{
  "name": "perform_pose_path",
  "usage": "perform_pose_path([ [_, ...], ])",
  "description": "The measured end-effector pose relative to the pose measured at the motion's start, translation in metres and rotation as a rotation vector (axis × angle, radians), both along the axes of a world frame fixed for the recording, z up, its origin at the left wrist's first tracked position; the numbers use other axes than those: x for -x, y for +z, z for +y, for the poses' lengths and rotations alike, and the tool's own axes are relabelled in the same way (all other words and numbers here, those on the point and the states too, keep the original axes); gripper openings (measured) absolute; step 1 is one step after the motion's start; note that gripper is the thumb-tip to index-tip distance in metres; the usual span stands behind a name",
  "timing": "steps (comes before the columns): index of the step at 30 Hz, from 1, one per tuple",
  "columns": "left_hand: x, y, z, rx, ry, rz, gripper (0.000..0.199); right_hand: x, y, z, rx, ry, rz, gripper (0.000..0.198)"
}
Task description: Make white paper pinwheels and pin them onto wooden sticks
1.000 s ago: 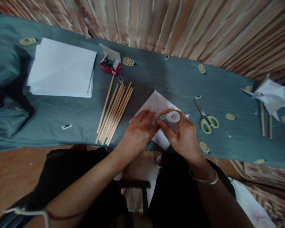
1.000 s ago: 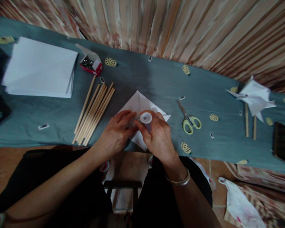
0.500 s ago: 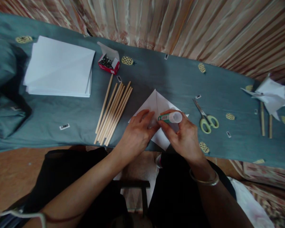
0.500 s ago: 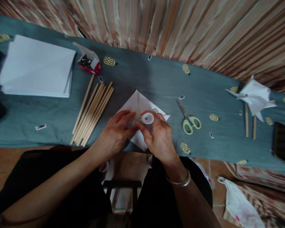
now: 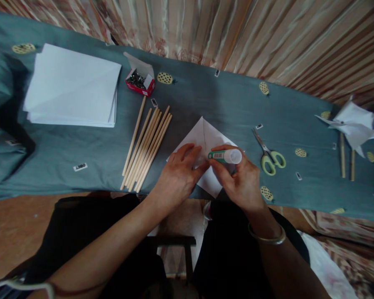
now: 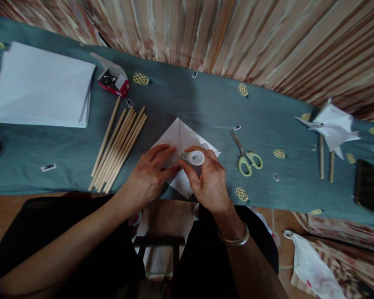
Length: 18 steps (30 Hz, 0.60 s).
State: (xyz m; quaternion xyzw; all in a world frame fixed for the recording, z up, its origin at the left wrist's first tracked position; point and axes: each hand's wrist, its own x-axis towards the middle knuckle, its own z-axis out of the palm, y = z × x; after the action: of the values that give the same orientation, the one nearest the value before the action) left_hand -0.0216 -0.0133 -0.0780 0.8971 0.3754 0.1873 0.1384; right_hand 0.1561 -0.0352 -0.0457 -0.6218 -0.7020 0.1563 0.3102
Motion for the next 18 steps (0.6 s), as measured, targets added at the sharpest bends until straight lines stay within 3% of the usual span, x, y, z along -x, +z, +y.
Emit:
perform_pose_path([
  [18, -0.0008, 0.0018, 0.0011, 0.037, -0.001, -0.006, 0.033, -0.0066, -0.0035, 0.0036, -0.002, -0.031, -0.003, 0.022],
])
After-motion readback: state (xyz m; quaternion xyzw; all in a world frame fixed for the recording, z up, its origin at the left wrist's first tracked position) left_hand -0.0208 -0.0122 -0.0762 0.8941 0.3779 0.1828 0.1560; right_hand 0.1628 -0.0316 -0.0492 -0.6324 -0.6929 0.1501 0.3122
